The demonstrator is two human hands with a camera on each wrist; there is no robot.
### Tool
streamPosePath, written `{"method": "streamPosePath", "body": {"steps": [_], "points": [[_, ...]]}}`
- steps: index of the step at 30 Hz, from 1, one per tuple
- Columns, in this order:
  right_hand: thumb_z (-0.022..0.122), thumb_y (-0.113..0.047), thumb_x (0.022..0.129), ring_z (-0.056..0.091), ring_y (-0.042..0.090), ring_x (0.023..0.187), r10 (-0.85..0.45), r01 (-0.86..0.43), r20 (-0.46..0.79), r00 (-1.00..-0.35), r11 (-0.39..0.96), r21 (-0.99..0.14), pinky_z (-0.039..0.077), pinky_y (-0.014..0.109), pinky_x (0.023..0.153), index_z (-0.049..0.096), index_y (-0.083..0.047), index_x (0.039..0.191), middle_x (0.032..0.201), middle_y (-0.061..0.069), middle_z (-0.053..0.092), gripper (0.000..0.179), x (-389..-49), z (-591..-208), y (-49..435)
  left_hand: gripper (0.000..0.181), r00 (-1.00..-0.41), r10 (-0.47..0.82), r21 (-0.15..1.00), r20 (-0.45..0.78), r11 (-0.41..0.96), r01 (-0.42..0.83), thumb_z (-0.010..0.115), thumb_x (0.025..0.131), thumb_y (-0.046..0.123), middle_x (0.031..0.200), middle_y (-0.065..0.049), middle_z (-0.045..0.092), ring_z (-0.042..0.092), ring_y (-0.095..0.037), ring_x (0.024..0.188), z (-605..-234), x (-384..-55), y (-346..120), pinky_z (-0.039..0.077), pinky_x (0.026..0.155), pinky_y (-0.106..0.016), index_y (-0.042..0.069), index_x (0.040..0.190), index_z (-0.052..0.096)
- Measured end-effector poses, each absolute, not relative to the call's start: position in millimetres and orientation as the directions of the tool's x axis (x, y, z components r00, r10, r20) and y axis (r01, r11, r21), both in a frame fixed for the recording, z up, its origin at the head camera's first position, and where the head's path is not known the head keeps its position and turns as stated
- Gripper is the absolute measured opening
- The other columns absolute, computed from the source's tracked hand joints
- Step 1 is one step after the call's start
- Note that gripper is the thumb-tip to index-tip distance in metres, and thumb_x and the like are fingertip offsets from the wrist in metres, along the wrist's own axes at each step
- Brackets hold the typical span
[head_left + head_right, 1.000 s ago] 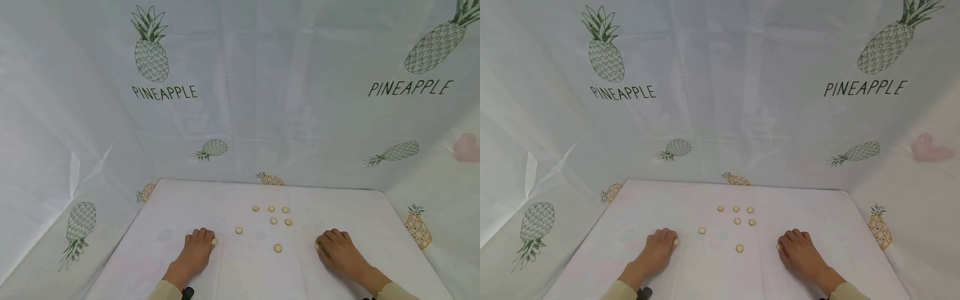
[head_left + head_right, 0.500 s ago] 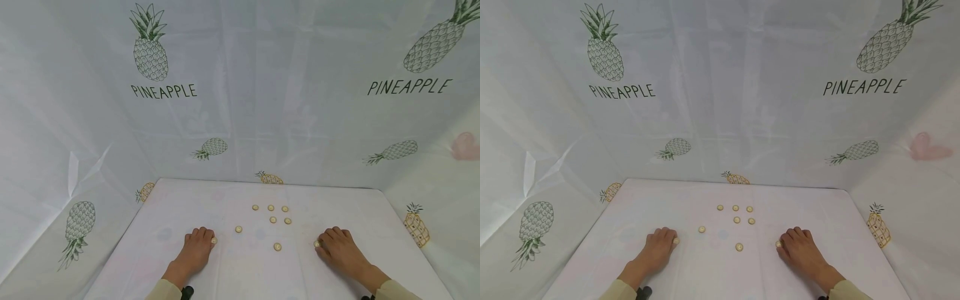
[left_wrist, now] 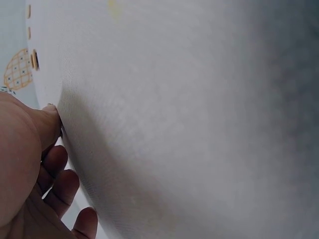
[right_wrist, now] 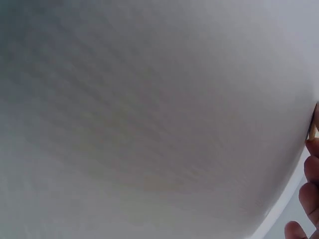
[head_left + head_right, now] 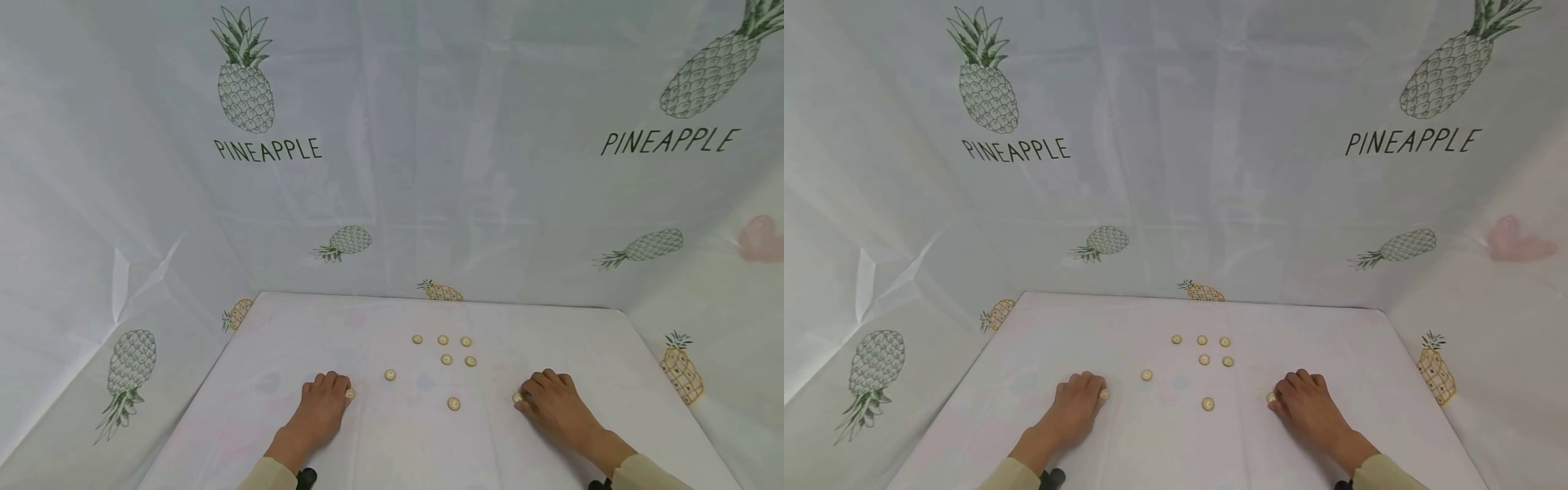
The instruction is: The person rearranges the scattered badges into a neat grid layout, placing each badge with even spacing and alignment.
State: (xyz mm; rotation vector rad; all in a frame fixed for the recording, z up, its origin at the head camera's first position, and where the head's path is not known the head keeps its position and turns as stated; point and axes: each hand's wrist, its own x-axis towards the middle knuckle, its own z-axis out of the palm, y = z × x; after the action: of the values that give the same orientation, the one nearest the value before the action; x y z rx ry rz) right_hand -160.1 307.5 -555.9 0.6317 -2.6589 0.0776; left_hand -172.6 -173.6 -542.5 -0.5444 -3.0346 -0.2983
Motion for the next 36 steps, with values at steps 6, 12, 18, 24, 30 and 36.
{"method": "streamPosePath", "body": {"steps": [6,12,18,24,30,36], "points": [[0.086,-0.029,0.087,0.053,0.012,0.088,-0.425,-0.452,0.399,-0.812,0.891,0.029,0.045,0.046,0.084,0.07,-0.024,0.089,0.09,-0.011,0.062,0.017,-162.5,-553.0,305.7,0.018,-0.939,0.334,0.172,0.075,0.924,0.342,0.07,0.103,0.023,0.109,-0.003,0.056,0.049,-0.021,0.098,-543.3,-172.2,-172.8,0.044,0.085,-0.049,0.013,0.113,0.059],[0.078,-0.029,0.082,0.05,0.016,0.084,-0.534,-0.52,0.449,-0.716,0.838,0.167,0.043,0.047,0.083,0.064,-0.019,0.079,0.085,-0.005,0.06,0.017,-169.5,-550.6,303.6,0.017,-0.939,0.334,0.172,0.085,0.923,0.344,0.069,0.103,0.023,0.108,-0.004,0.056,0.049,-0.021,0.096,-546.4,-171.8,-174.5,0.043,0.084,-0.049,0.012,0.111,0.058],[0.075,-0.031,0.085,0.05,0.019,0.085,-0.529,-0.507,0.412,-0.742,0.845,0.172,0.043,0.048,0.085,0.061,-0.018,0.081,0.086,-0.004,0.058,0.019,-171.1,-546.9,303.7,0.017,-0.937,0.337,0.174,0.088,0.921,0.348,0.069,0.103,0.022,0.109,-0.004,0.056,0.048,-0.021,0.096,-546.2,-171.8,-175.2,0.043,0.085,-0.049,0.012,0.111,0.058],[0.085,-0.037,0.084,0.053,0.019,0.09,-0.475,-0.467,0.398,-0.785,0.876,0.124,0.043,0.05,0.087,0.068,-0.018,0.09,0.093,-0.003,0.062,0.026,-165.9,-547.2,305.4,0.017,-0.939,0.336,0.173,0.074,0.923,0.344,0.068,0.104,0.023,0.11,-0.003,0.057,0.049,-0.021,0.098,-545.3,-173.2,-176.5,0.044,0.086,-0.05,0.013,0.113,0.058],[0.089,-0.035,0.084,0.054,0.014,0.092,-0.484,-0.49,0.385,-0.786,0.867,0.089,0.045,0.046,0.085,0.073,-0.022,0.093,0.095,-0.009,0.065,0.022,-160.1,-548.4,307.5,0.019,-0.937,0.342,0.175,0.075,0.92,0.35,0.069,0.103,0.023,0.112,-0.005,0.058,0.05,-0.022,0.099,-545.8,-173.0,-176.3,0.044,0.086,-0.05,0.011,0.114,0.058],[0.09,-0.03,0.084,0.053,0.01,0.091,-0.479,-0.502,0.379,-0.792,0.864,0.042,0.045,0.043,0.084,0.075,-0.026,0.095,0.096,-0.012,0.065,0.019,-160.0,-546.5,310.0,0.019,-0.938,0.338,0.178,0.079,0.921,0.346,0.069,0.103,0.023,0.111,-0.006,0.059,0.051,-0.023,0.1,-544.5,-172.6,-174.3,0.045,0.087,-0.051,0.01,0.114,0.059]]}}
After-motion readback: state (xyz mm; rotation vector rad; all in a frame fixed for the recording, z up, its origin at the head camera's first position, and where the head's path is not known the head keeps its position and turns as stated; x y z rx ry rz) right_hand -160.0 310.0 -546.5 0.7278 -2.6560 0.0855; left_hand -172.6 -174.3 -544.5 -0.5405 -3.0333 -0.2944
